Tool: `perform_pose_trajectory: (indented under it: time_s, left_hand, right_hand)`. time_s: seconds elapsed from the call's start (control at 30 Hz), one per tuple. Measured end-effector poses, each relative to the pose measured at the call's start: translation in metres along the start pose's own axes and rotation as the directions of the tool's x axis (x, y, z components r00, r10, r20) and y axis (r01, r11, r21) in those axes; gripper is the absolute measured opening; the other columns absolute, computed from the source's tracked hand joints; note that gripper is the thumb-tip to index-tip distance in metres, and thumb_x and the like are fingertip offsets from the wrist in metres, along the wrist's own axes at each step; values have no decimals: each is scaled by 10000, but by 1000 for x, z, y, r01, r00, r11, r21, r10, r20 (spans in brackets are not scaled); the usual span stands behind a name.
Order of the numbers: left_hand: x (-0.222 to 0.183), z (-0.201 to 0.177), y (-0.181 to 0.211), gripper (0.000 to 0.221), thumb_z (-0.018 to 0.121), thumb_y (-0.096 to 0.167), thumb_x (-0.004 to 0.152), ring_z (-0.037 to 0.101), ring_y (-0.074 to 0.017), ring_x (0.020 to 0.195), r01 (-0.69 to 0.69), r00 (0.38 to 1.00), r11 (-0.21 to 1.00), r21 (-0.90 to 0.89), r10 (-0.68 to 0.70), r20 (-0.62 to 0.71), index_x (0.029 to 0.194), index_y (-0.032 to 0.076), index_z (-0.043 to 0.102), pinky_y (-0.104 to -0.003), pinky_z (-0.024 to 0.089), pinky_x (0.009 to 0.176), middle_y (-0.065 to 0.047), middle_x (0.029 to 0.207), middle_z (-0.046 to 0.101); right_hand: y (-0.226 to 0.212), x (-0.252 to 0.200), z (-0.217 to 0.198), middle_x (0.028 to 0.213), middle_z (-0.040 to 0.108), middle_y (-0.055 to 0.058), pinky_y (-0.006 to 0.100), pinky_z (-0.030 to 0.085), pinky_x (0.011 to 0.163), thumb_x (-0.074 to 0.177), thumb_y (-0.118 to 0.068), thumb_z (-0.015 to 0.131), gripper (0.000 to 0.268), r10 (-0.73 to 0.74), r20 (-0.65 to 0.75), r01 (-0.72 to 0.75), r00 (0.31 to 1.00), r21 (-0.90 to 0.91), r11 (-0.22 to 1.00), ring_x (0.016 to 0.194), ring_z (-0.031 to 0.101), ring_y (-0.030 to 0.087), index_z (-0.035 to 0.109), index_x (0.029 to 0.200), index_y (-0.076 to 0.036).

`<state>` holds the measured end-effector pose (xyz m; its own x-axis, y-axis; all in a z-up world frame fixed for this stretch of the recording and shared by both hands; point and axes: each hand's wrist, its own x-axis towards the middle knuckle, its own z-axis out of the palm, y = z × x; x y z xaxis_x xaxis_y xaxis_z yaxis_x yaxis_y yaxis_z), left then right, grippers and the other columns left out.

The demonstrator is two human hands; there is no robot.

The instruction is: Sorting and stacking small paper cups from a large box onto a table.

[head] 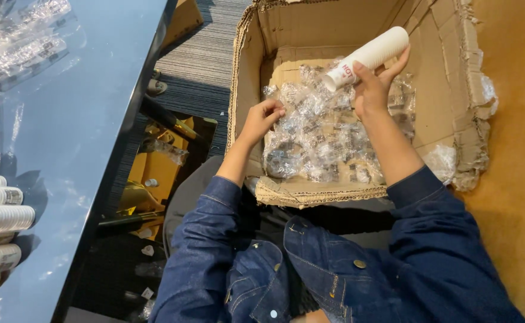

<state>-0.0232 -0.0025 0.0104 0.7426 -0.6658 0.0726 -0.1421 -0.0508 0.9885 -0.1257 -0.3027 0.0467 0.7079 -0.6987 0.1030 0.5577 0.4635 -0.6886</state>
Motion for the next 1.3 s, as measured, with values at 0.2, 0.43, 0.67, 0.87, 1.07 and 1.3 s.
perform_pose_trajectory:
  time_s: [0.2,0.43,0.67,0.87,1.07,1.3]
  left_hand:
    - [-4,-1,16,141,707,143,969,613,-56,718,35,998,999,-10,-36,-42,1058,36,728,-238,502,577,15,830,691]
    - [-16,11,54,137,690,119,949,634,-164,820,-101,856,844,527,343,-386,1048,24,686,-309,540,702,-64,932,675]
    - [-6,61,30,230,592,183,1041,646,-121,876,-188,972,977,100,200,-126,1168,4,660,-297,543,805,-36,1047,667]
    - [2,65,15,211,588,180,1080,613,-73,929,-130,991,886,-445,98,-96,1193,12,647,-238,517,824,-27,1036,661]
    - [3,56,31,220,656,164,1018,651,-81,831,-104,989,904,-414,51,-138,1102,-35,695,-239,542,748,-36,943,718]
    - [-11,59,60,157,731,131,915,673,-79,707,-82,936,997,-2,77,-343,939,-22,761,-233,545,654,-51,798,749]
  right_hand:
    - [-2,3,7,1589,326,118,564,572,1098,814,143,839,1278,-57,39,58,998,-40,997,1384,495,354,-5,1578,-437]
    - [7,-15,16,1576,327,123,533,637,1006,820,137,824,1272,-63,16,63,998,-39,997,1337,525,316,-23,1579,-434]
    - [19,-84,51,1548,368,143,495,584,1089,780,95,834,1317,-49,187,63,981,-68,996,1306,528,313,-32,1632,-414]
    - [16,-101,62,1538,392,112,475,531,1140,760,16,847,1326,104,317,-86,943,-72,994,1339,520,295,-63,1640,-380]
    - [18,-90,59,1503,423,127,488,535,1133,758,15,841,1319,120,296,-115,948,-33,993,1325,530,306,-55,1646,-371]
    - [2,-99,75,1457,422,125,535,544,1087,714,-11,850,1336,166,253,-170,953,-6,985,1272,543,321,-64,1609,-396]
